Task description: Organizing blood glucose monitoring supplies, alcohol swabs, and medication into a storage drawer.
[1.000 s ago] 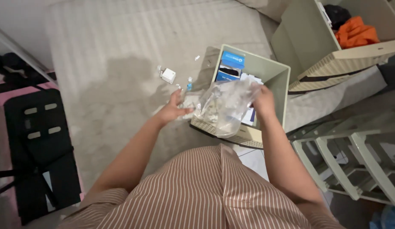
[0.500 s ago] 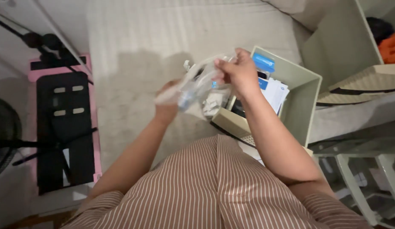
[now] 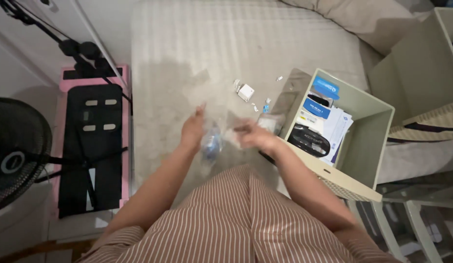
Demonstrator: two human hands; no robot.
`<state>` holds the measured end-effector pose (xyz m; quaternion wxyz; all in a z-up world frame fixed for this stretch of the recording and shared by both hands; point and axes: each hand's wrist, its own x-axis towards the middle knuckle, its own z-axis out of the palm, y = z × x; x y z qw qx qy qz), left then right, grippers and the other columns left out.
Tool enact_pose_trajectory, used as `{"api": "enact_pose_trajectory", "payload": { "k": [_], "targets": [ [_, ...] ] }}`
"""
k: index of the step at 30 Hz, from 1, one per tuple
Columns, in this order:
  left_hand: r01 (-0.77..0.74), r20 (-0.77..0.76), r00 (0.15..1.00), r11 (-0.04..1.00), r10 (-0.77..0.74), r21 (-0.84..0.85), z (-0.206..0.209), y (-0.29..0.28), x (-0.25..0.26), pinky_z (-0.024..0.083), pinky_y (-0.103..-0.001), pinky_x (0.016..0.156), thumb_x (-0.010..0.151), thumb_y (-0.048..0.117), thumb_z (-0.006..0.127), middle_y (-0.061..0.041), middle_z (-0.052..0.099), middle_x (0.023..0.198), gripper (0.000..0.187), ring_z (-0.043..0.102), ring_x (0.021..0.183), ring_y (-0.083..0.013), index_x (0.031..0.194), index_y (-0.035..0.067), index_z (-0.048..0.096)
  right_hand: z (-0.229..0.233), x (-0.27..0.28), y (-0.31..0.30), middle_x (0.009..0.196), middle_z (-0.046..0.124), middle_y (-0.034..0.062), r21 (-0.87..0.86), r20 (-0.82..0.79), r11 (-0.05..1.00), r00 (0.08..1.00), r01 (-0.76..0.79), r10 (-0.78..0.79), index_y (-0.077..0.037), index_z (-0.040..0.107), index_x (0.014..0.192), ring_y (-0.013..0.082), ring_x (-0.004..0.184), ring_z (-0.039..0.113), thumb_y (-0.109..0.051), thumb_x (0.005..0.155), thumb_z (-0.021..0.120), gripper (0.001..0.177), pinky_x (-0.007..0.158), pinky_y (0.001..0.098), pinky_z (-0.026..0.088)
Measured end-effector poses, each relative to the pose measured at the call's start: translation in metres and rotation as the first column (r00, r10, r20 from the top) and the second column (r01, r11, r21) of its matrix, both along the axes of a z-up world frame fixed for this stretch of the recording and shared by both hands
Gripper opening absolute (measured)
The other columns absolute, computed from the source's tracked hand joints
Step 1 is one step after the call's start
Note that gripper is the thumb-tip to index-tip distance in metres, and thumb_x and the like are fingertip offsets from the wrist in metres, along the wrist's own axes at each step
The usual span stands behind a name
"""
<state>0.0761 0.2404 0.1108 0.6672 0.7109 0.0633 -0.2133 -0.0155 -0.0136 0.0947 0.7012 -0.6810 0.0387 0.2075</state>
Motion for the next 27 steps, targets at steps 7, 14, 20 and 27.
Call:
{"api": "enact_pose_trajectory", "payload": {
  "k": [7, 14, 20, 27],
  "targets": [
    [0.023, 0.425, 0.901, 0.988, -0.087, 0.153, -0.014, -0.006, -0.011, 0.047, -0.039, 0.098, 0.109, 0.052, 0.042, -0.02, 0.067, 0.125, 0.057, 0.062, 0.114, -0.0252, 0.142, 0.011, 0.063, -0.046, -0.001, 0.039, 0.156, 0.055, 0.0146, -0.699, -0.182, 0.588, 0.897, -0.407, 0.403, -0.015, 0.044, 0.153, 0.0338, 0.138, 0.057, -0.048, 0.076, 0.08, 0.091, 0.117, 0.0451, 0.046],
    [0.219, -0.088, 0.976, 0.922, -0.201, 0.32, -0.088, 0.025, -0.018, 0.05, -0.045, 0.083, 0.099, 0.038, 0.063, -0.027, 0.071, 0.107, 0.046, 0.067, 0.097, -0.0363, 0.122, -0.002, 0.067, -0.158, 0.029, -0.017, 0.16, 0.001, 0.0318, -0.997, 0.076, 0.007, 0.995, 0.077, -0.062, -0.012, 0.016, 0.159, 0.0534, 0.146, 0.007, -0.035, 0.08, 0.077, 0.103, 0.115, 0.0661, 0.02],
    [0.22, 0.102, 0.971, 0.974, -0.214, -0.047, -0.05, 0.044, -0.012, 0.046, -0.04, 0.104, 0.086, 0.023, 0.072, -0.013, 0.049, 0.143, 0.074, 0.046, 0.134, -0.0228, 0.15, 0.01, 0.038, -0.272, 0.08, -0.099, 0.147, 0.033, 0.0348, -0.883, 0.259, 0.118, 0.682, 0.454, -0.684, 0.009, 0.032, 0.144, 0.046, 0.138, 0.033, -0.035, 0.082, 0.076, 0.088, 0.116, 0.0526, 0.028],
    [0.144, 0.088, 0.988, 0.962, -0.126, -0.234, -0.039, 0.061, 0.002, 0.046, -0.037, 0.108, 0.099, 0.023, 0.064, -0.012, 0.064, 0.134, 0.047, 0.059, 0.129, -0.0248, 0.14, 0.003, 0.054, -0.363, 0.076, -0.074, 0.105, 0.071, 0.02, -0.885, 0.189, 0.25, 0.796, 0.392, -0.575, -0.007, 0.071, 0.11, 0.0356, 0.1, 0.068, -0.022, 0.101, 0.055, 0.023, 0.085, 0.0462, 0.051]
  ]
}}
